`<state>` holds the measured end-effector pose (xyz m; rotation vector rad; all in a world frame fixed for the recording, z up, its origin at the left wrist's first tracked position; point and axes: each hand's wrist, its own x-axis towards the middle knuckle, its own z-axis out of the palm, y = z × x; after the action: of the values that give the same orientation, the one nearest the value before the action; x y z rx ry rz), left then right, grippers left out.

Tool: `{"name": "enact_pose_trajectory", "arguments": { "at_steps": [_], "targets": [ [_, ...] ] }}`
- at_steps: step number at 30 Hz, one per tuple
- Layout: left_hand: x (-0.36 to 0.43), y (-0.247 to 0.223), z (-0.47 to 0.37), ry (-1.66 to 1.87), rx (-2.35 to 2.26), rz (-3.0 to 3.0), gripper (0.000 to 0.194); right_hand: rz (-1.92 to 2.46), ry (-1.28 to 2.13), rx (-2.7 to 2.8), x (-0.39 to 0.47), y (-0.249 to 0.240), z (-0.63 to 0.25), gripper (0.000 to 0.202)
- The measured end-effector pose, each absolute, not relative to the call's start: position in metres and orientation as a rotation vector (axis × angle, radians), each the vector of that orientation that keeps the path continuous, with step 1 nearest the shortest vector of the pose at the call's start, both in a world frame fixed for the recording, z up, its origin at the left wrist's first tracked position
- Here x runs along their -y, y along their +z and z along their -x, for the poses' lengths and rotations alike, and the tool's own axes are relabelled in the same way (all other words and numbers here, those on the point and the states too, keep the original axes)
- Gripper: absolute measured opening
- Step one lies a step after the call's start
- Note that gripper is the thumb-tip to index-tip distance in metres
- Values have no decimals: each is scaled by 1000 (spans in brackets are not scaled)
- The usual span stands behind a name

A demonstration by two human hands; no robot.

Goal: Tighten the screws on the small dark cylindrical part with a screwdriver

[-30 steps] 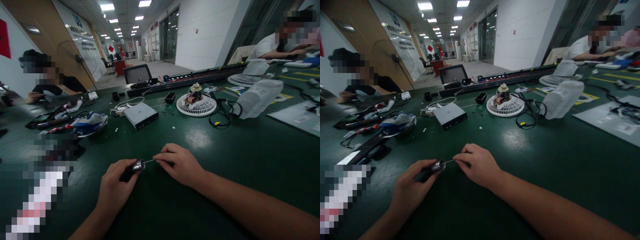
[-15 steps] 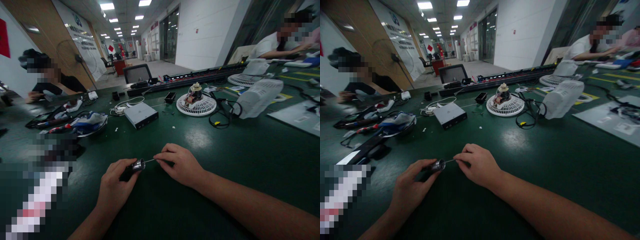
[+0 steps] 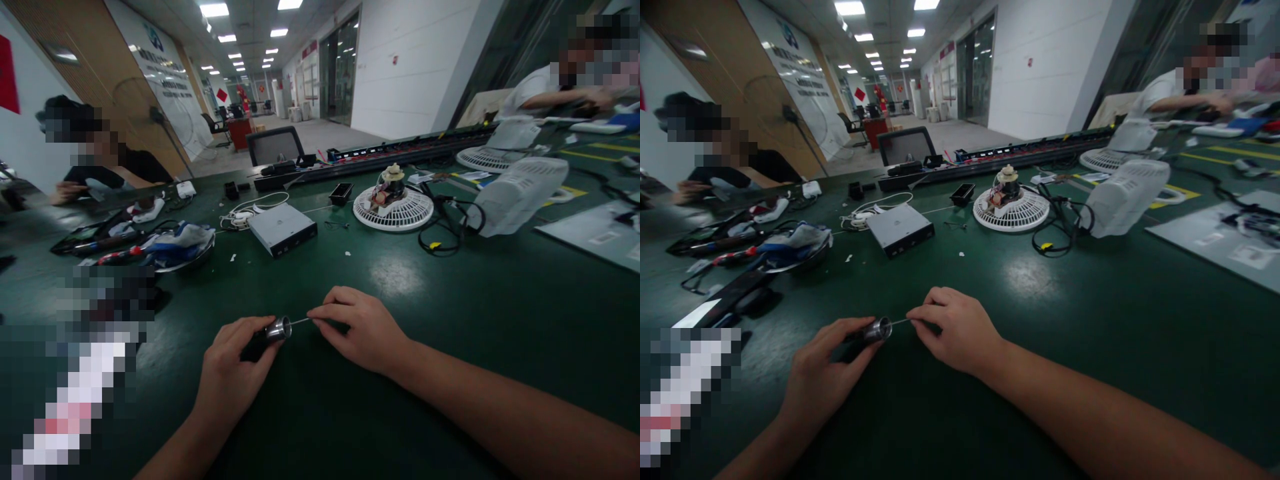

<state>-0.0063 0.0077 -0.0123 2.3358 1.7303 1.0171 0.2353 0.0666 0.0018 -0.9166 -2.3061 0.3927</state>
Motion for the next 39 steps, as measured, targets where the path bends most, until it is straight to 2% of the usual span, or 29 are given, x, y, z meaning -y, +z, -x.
{"name": "enact_pose_trajectory", "arguments": {
  "at_steps": [18, 39],
  "targets": [
    [-9, -13, 4, 1043, -1740, -2356, 28, 1025, 348, 2349, -67, 4, -236, 19],
    [-7, -10, 3, 1023, -1731, -2371, 27, 939, 403, 2341, -63, 6, -234, 18]
  ]
}}
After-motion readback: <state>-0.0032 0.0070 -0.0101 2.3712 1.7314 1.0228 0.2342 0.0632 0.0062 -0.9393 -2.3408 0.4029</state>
